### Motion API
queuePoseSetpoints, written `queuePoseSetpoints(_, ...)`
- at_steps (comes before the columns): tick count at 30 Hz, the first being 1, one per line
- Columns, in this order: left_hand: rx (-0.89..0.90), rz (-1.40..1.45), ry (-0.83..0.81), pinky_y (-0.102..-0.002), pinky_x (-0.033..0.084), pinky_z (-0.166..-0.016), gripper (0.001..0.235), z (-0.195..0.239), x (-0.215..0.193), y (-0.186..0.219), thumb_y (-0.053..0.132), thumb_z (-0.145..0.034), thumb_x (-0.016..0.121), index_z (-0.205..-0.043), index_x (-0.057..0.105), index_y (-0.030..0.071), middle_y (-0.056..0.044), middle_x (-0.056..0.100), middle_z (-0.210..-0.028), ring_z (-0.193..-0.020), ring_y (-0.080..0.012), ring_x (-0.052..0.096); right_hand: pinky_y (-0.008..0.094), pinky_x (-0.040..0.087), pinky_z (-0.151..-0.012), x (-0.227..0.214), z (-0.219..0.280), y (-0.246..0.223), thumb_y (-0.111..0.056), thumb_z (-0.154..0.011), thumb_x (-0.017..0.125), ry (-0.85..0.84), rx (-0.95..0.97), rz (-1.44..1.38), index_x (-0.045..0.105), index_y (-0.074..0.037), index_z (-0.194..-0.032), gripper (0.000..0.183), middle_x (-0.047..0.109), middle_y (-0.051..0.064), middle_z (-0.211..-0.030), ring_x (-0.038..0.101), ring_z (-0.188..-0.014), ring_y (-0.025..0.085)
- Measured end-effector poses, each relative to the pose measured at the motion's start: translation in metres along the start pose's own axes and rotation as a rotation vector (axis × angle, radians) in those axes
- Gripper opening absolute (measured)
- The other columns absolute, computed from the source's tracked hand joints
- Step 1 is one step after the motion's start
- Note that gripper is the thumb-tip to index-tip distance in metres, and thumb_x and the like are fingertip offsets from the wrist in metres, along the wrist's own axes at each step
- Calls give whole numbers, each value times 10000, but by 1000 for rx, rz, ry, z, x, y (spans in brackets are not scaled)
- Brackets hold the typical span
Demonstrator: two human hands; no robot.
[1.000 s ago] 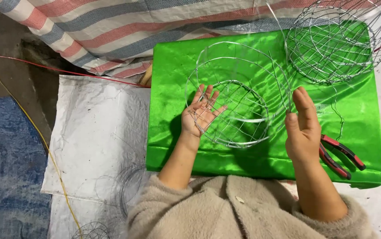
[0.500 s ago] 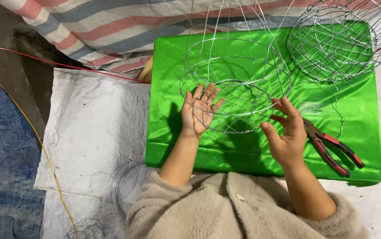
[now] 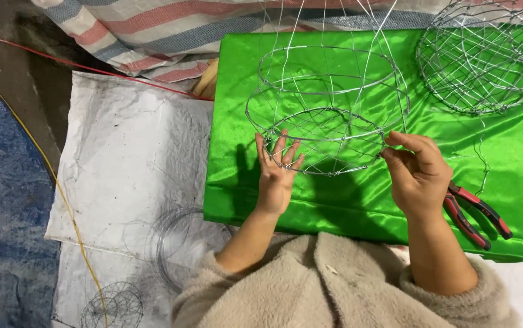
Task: Assembling a wire mesh structure by twisting wire components together using pliers.
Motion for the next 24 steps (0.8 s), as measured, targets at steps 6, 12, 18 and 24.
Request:
queuePoseSetpoints(6,106,-312,-38,-472,432,-1061,1103,1,13,9,461,-944,742,-1627,-116,345,-331,278,-1644,-1458,-472,433,537,437,-1195,29,-4,-26,-328,-1023,636,-279,-329,283,622,-35,-1356,444,666,145,-1355,614,-1317,372)
queuePoseSetpoints(12,201,-737,144,-522,244,-1236,984,5,20,35,522,-948,672,-1645,89,145,-257,329,-1637,-1530,-393,320,493,537,-1054,30,-23,-14,-100,-1030,697,-192,-304,120,669,-19,-1058,90,715,146,-1048,694,-1116,364)
queuePoseSetpoints(18,706,-1121,49,-547,300,-1343,758,15,71,106,315,-1035,698,-1619,279,73,-152,265,-1685,-1621,-349,212,294,588,-875,17,-60,-46,-113,-1091,627,-166,-99,-165,601,54,-1138,176,638,157,-1022,663,-927,215)
queuePoseSetpoints(24,1081,-1364,52,-541,362,-1233,337,9,118,168,441,-1063,544,-1196,681,164,-102,615,-1360,-1458,-448,407,310,699,-753,14,-81,-63,-212,-1054,664,-184,126,-379,607,-41,-1156,207,664,97,-992,699,-893,155)
Point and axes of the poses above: each hand's wrist, its own z-axis away from the middle knuckle, its own x-axis out of the palm, y = z × x, the point moved 6 cm from there along -z, towards the middle knuckle
